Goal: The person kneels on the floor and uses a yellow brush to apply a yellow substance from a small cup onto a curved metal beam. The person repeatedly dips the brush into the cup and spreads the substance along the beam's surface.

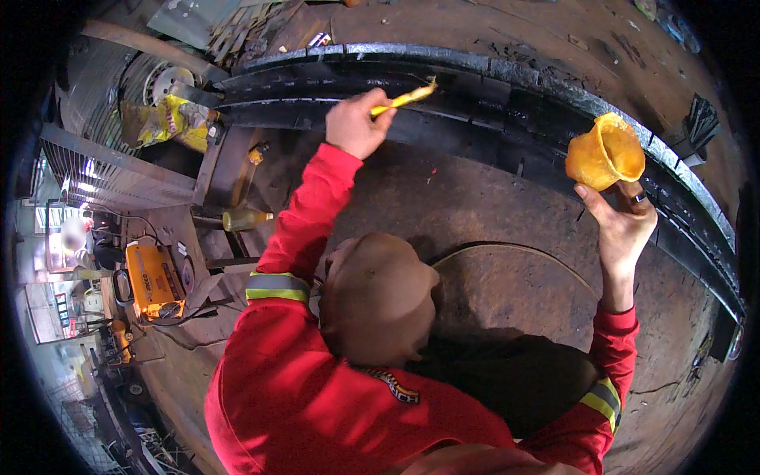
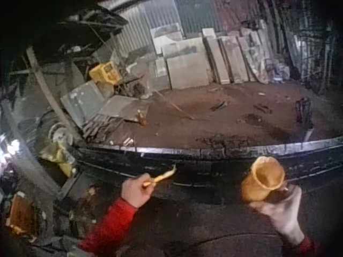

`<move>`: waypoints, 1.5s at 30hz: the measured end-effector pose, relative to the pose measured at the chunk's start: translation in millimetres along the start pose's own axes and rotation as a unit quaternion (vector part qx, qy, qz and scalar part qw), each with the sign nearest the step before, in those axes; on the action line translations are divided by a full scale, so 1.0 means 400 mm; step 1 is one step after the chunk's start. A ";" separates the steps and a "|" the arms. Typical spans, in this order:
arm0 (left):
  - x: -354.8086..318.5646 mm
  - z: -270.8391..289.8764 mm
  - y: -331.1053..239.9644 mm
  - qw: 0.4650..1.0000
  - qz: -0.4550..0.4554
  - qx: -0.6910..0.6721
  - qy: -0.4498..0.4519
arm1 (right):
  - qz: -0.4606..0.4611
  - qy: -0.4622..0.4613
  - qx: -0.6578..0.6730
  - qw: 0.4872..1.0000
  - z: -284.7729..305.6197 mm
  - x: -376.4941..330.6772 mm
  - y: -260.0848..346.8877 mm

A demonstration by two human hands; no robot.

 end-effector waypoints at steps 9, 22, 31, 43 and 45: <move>-0.084 0.075 0.181 0.956 0.209 0.114 -0.169 | 0.003 -0.007 0.018 1.000 0.004 0.000 0.006; -0.026 -0.103 -0.203 0.987 0.094 -0.110 -0.074 | -0.021 -0.011 0.060 0.998 0.034 -0.023 0.024; 0.013 -0.019 -0.070 0.992 0.069 -0.073 -0.077 | -0.017 -0.007 0.053 0.998 0.030 -0.022 0.026; 0.068 0.042 -0.141 0.993 0.052 0.104 -0.025 | -0.002 -0.018 0.029 0.999 0.030 -0.018 0.018; 0.092 0.051 -0.155 0.996 0.065 -0.058 0.016 | -0.004 -0.018 0.037 0.999 0.027 -0.020 0.022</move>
Point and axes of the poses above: each hand's wrist, its own x-axis towards the middle knuckle, its own z-axis out of the back of the hand, y = z × x, the point moved 3 cm from there along x, towards the middle knuckle, and after that the axes turned 1 degree about x, right-handed, at the moved point
